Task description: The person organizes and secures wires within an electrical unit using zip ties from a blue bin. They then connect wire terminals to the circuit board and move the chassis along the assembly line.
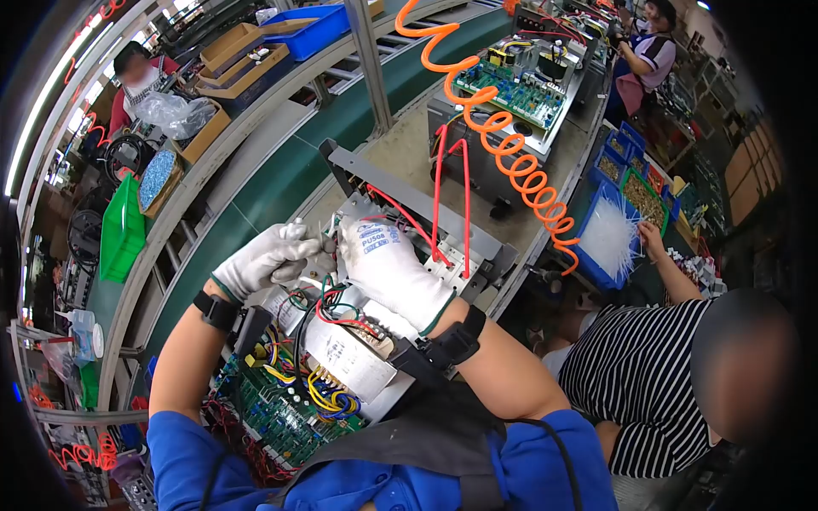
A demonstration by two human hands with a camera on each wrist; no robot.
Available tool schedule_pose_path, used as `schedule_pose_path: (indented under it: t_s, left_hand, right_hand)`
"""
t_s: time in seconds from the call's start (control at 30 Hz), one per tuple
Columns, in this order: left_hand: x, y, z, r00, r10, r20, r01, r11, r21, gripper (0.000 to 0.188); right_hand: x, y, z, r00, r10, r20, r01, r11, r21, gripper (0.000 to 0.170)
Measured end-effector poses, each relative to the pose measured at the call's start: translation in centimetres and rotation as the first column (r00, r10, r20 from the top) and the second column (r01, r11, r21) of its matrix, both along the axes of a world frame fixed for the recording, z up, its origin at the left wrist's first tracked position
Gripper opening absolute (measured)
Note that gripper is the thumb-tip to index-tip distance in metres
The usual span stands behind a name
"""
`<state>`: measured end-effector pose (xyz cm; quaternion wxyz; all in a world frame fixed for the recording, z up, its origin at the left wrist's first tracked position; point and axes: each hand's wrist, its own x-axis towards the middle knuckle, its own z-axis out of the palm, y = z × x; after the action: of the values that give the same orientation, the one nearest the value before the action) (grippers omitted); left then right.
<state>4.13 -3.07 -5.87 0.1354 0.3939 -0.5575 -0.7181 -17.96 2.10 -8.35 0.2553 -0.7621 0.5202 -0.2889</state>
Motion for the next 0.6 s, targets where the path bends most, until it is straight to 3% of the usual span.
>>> schedule_pose_path:
  t_s: [0.13,0.27,0.4,0.5,0.57,0.6]
  left_hand:
    - [-1.4,1.2,1.3,0.998,0.063,-0.012,-0.063,0.998,0.019,0.025]
    - [-1.4,1.4,1.4,0.999,0.014,0.039,-0.011,0.997,-0.08,0.027]
    - [-1.7,1.7,2.0,0.999,0.004,0.045,-0.001,0.997,-0.075,0.026]
    - [-1.7,1.6,2.2,0.997,-0.047,0.056,0.054,0.99,-0.13,0.029]
    - [-1.9,1.5,1.9,0.994,-0.11,0.0,0.107,0.972,-0.21,0.03]
    - [-1.9,1.4,1.5,0.987,-0.16,-0.017,0.147,0.936,-0.319,0.032]
  right_hand:
    - [-0.1,0.0,0.2,0.998,-0.001,0.068,-0.002,0.999,0.043,0.015]
    - [0.0,0.0,0.1,0.999,-0.027,0.025,0.026,0.999,0.028,0.017]
    - [0.0,0.1,0.3,0.999,-0.009,0.045,0.008,0.999,0.041,0.018]
    - [0.0,0.2,0.7,0.998,-0.011,0.067,0.012,1.0,-0.016,0.018]
    - [0.0,0.2,1.9,0.999,0.038,0.0,-0.038,0.998,0.055,0.018]
    - [0.4,0.3,2.1,0.992,0.042,0.121,-0.042,0.999,-0.002,0.016]
